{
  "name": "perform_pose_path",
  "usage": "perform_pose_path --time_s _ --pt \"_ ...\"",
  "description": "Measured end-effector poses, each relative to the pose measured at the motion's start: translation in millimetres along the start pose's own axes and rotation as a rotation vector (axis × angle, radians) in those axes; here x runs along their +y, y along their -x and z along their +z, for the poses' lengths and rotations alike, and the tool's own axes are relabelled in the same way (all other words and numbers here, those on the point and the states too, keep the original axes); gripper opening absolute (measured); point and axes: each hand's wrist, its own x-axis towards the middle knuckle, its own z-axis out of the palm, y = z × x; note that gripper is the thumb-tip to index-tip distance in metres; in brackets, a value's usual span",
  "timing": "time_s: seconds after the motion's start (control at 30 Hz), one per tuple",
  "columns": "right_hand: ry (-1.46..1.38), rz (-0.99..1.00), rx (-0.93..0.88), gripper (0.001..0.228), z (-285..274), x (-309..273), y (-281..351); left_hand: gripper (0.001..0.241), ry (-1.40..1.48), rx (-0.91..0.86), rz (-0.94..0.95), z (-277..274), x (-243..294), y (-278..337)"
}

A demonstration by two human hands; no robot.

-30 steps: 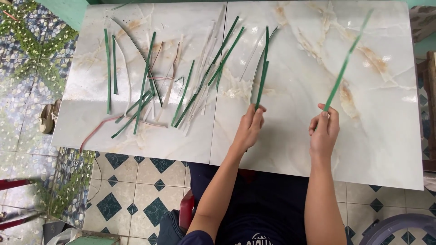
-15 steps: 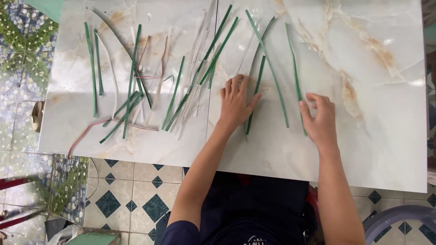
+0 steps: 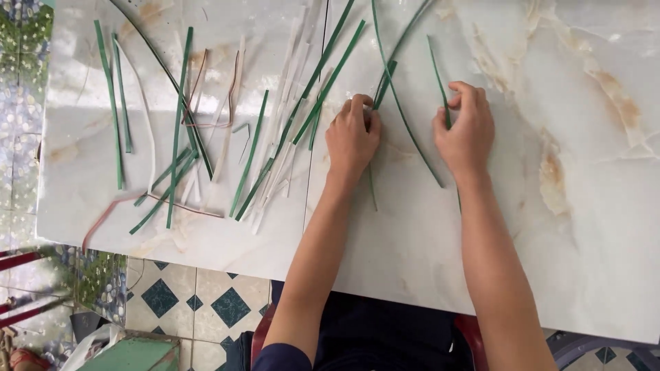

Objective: Organizing, aligning, and separating thin green and white plastic strips on a table.

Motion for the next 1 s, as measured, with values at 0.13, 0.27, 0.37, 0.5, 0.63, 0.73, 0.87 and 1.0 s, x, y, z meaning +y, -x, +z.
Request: perform_pose_path --time_s 0.13,0.27,0.37,0.5,0.63,0.73,0.87,1.0 --pt "-0.062 0.04 -0.038 0.035 -1.9 18.3 -4.2 0.019 0.023 -0.028 -0.02 0.5 -3.4 -1.5" --pt "-0.195 0.057 -0.002 0.03 -7.4 28.0 -7.4 0.019 0.06 -0.043 -0.045 -1.9 -2.2 1.8" --pt "-0.202 -0.017 0.04 0.029 -19.2 0.6 -11.6 0.019 0.096 -0.036 -0.047 -7.7 -0.9 4.4" --pt "0.046 -0.12 -0.052 0.029 -11.9 -18.0 -1.2 0.017 0.125 0.025 -0.008 -20.6 5.8 11.2" --pt "0.186 -0.117 -0.236 0.029 12.5 -25.1 8.6 0.014 0.102 0.069 0.04 -20.5 4.1 10.4" --pt "0.206 -0.087 -0.325 0.019 7.6 -32.6 11.0 0.021 0.101 0.129 0.031 -29.8 5.0 10.4" --pt "-0.231 0.136 -0.587 0.018 -44.1 -67.2 -2.4 0.029 0.075 0.132 0.084 -27.6 -3.6 11.9" --pt "-0.442 0.214 -0.603 0.049 -65.9 -90.6 -9.7 0.019 0.062 0.145 0.105 -7.2 -20.0 12.0"
